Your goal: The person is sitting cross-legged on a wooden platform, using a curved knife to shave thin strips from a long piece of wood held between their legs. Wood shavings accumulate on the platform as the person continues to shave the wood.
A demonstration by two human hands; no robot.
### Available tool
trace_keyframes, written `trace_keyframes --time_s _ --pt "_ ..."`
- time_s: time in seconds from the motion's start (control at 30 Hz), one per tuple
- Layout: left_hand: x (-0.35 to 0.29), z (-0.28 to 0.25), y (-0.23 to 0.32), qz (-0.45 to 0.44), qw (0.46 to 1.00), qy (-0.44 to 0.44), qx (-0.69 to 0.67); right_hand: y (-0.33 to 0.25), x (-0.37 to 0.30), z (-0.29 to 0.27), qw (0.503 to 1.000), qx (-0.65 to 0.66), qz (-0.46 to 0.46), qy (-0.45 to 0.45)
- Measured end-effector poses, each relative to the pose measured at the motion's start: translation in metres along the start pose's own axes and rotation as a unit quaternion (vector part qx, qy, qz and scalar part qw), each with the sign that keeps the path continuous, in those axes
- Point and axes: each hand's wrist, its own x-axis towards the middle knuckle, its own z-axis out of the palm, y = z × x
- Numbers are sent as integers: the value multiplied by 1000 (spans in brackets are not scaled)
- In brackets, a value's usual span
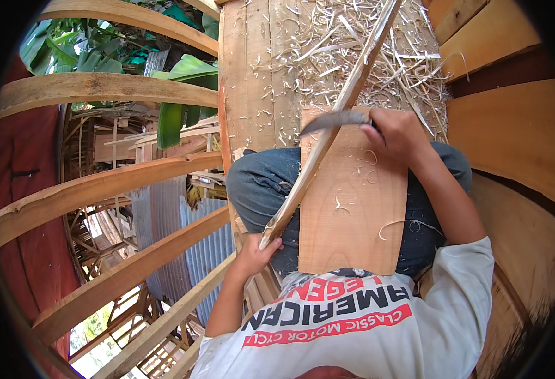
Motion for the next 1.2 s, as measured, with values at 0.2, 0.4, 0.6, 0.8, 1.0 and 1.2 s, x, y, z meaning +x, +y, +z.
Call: trace_keyframes --time_s 0.2,0.4,0.6,0.8,1.0,1.2 --pt "-1 3 -4 -12 1000 0 -11 11 4 -2 994 3 101 39" --pt "4 -4 5 -54 996 -38 -54 20 16 -4 978 14 202 55" --pt "3 -2 -1 -36 997 -34 -58 30 17 -7 973 -13 223 57" --pt "1 -1 -2 -37 996 -33 -73 21 1 0 988 -76 96 93" --pt "3 -3 3 -20 995 -44 -84 20 13 1 989 -72 93 92" --pt "-2 0 1 -27 995 -35 -92 22 4 0 960 71 254 93"
